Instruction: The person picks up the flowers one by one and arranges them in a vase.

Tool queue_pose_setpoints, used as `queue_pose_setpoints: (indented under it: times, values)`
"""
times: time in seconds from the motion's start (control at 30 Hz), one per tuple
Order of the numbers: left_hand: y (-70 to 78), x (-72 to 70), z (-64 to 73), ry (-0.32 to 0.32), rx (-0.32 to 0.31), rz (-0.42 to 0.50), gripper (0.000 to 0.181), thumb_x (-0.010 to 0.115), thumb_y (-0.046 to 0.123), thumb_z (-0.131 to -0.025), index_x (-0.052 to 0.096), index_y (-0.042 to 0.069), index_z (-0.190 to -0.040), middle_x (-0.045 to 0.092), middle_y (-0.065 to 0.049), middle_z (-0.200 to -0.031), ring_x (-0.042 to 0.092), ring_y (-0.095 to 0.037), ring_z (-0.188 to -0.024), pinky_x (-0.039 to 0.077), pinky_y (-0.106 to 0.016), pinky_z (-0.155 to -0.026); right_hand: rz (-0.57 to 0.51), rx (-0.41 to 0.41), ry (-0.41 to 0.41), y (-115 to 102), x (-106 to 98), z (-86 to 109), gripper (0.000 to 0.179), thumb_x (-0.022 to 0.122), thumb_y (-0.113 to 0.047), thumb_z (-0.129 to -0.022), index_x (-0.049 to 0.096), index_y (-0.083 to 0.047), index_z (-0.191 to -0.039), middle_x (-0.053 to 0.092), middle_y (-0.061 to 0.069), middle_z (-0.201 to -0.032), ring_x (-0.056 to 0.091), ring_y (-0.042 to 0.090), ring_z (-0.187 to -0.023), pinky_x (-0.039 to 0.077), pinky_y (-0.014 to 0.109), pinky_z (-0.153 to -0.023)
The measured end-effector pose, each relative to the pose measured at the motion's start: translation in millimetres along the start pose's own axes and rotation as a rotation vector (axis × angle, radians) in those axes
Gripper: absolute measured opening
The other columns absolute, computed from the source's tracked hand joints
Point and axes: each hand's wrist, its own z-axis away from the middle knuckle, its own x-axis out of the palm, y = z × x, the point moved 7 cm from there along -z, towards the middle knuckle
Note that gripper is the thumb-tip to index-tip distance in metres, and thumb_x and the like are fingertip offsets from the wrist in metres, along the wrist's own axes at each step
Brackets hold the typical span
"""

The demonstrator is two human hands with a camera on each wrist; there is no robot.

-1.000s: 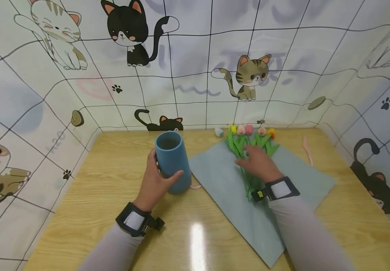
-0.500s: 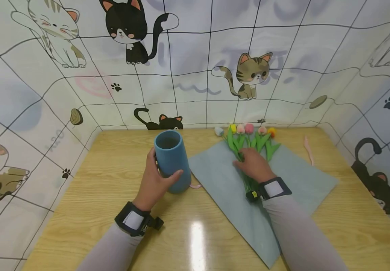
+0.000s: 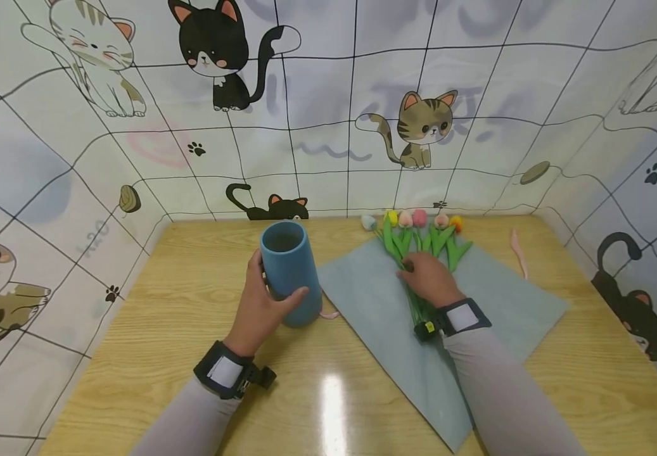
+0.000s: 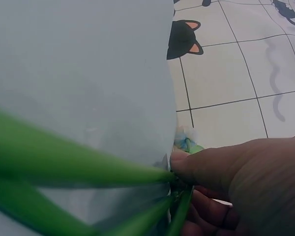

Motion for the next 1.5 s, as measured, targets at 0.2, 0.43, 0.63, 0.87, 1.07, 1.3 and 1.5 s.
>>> queue_pose_setpoints:
  times: [0.2, 0.43, 0.63, 0.87, 1.07, 1.3, 1.5]
  values:
    - [0.5, 0.3, -0.1, -0.001, 0.001, -0.006, 0.109, 0.088, 0.029, -0.085, 0.013, 0.025, -0.164, 0.034, -0.01, -0.16, 0.044, -0.036, -0.145, 0.04, -0.069, -0.113, -0.023, 0.011, 0.011, 1, -1, 0.7, 0.038, 0.066, -0.026, -0.101, 0.069, 0.0, -0.128, 0.072, 0.02, -0.118, 0.067, 0.031, -0.1, 0.056, 0.048, -0.083]
    - [1.4, 0.7, -0.3, 0.002, 0.013, -0.007, 0.109, 0.088, 0.028, -0.084, 0.013, 0.023, -0.164, 0.035, -0.011, -0.159, 0.044, -0.036, -0.145, 0.041, -0.069, -0.112, -0.04, 0.02, 0.022, 2, -3, 1.3, 0.034, 0.065, -0.024, -0.102, 0.069, -0.001, -0.126, 0.072, 0.019, -0.115, 0.066, 0.03, -0.095, 0.055, 0.045, -0.08]
    - [1.1, 0.9, -0.3, 0.002, 0.015, -0.019, 0.11, 0.088, 0.029, -0.084, 0.013, 0.023, -0.164, 0.035, -0.011, -0.159, 0.045, -0.036, -0.144, 0.042, -0.068, -0.112, -0.066, 0.002, 0.022, 6, -4, 1.3, 0.032, 0.063, -0.023, -0.103, 0.069, -0.001, -0.126, 0.072, 0.019, -0.115, 0.065, 0.031, -0.096, 0.055, 0.045, -0.079]
    - [2.0, 0.2, -1.1, -0.005, 0.005, -0.001, 0.11, 0.088, 0.029, -0.084, 0.013, 0.024, -0.164, 0.034, -0.011, -0.16, 0.043, -0.036, -0.146, 0.041, -0.07, -0.112, -0.181, 0.01, 0.011, 10, -11, 0.1, 0.036, 0.056, -0.026, -0.107, 0.064, -0.001, -0.132, 0.068, 0.022, -0.127, 0.064, 0.035, -0.109, 0.055, 0.05, -0.089]
    - [2.6, 0.5, -1.6, -0.011, -0.015, -0.005, 0.109, 0.088, 0.03, -0.085, 0.013, 0.024, -0.164, 0.034, -0.01, -0.16, 0.042, -0.036, -0.147, 0.04, -0.07, -0.113, -0.326, 0.06, -0.013, 15, -20, 0.3, 0.042, 0.05, -0.035, -0.109, 0.057, -0.008, -0.142, 0.061, 0.02, -0.136, 0.059, 0.035, -0.114, 0.053, 0.045, -0.089]
    - [1.5, 0.4, -1.0, -0.012, -0.021, 0.002, 0.108, 0.087, 0.03, -0.085, 0.013, 0.025, -0.164, 0.034, -0.009, -0.16, 0.042, -0.035, -0.147, 0.04, -0.069, -0.113, -0.626, 0.079, 0.016, 11, -30, -0.7, 0.046, 0.053, -0.032, -0.109, 0.05, -0.008, -0.148, 0.058, 0.016, -0.127, 0.058, 0.031, -0.108, 0.058, 0.032, -0.085]
    - [1.1, -0.5, 0.4, -0.004, -0.022, 0.001, 0.108, 0.087, 0.029, -0.085, 0.014, 0.024, -0.164, 0.034, -0.01, -0.16, 0.042, -0.035, -0.146, 0.041, -0.069, -0.112, -0.812, 0.111, 0.023, 7, -32, 1.9, 0.049, 0.055, -0.028, -0.109, 0.043, -0.008, -0.152, 0.053, 0.006, -0.12, 0.056, 0.026, -0.11, 0.059, 0.029, -0.084]
